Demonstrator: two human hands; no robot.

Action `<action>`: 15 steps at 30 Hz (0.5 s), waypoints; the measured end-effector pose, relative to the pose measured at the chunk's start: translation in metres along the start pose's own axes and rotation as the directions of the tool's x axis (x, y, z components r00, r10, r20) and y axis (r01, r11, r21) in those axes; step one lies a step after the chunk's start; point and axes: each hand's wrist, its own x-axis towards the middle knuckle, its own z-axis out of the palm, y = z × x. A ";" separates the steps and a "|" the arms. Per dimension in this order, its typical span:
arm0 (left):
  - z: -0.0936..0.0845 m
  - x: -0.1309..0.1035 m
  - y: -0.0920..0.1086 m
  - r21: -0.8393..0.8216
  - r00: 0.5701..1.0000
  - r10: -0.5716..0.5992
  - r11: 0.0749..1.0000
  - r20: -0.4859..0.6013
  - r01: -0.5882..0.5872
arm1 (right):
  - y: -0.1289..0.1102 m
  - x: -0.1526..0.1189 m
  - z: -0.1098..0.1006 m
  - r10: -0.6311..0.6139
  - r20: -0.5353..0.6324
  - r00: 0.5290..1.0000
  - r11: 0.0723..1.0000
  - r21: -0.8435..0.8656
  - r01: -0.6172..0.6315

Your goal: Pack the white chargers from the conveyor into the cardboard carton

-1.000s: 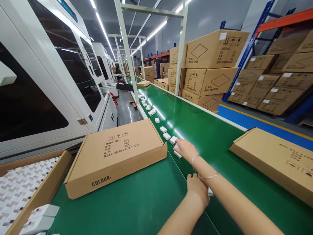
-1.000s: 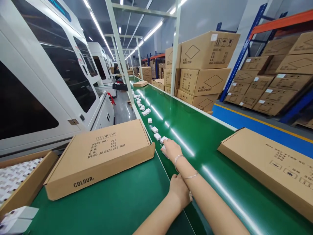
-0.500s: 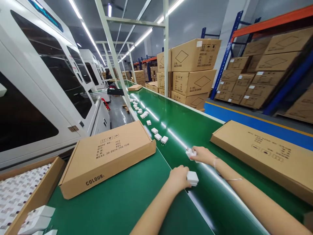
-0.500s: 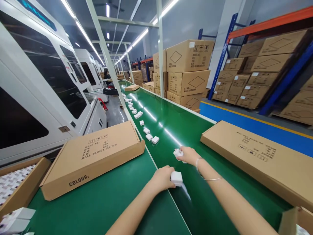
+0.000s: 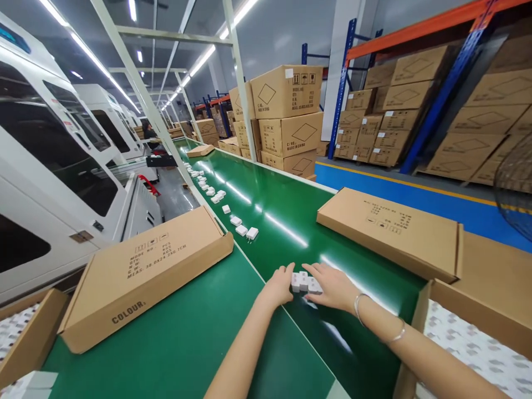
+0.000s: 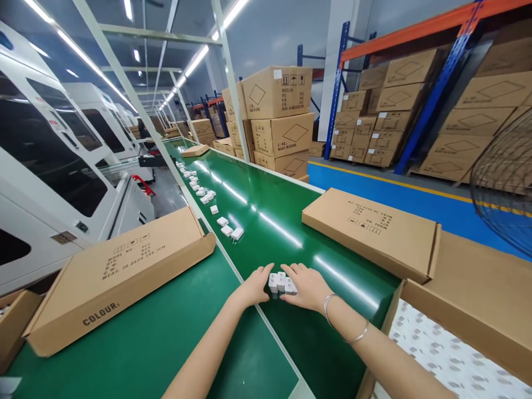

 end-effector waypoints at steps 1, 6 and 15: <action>0.003 -0.005 -0.005 -0.015 0.997 -0.025 1.000 -0.070 0.024 | -0.004 0.002 0.001 -0.016 -0.014 1.000 1.000 -0.015 0.016; 0.016 -0.014 -0.011 -0.048 0.962 -0.035 0.999 -0.270 0.022 | -0.024 0.015 0.014 -0.002 -0.016 1.000 0.998 -0.061 0.001; 0.016 -0.014 -0.011 -0.040 0.952 0.005 0.999 -0.307 -0.018 | -0.011 0.024 0.018 0.095 0.002 0.996 0.975 0.199 -0.093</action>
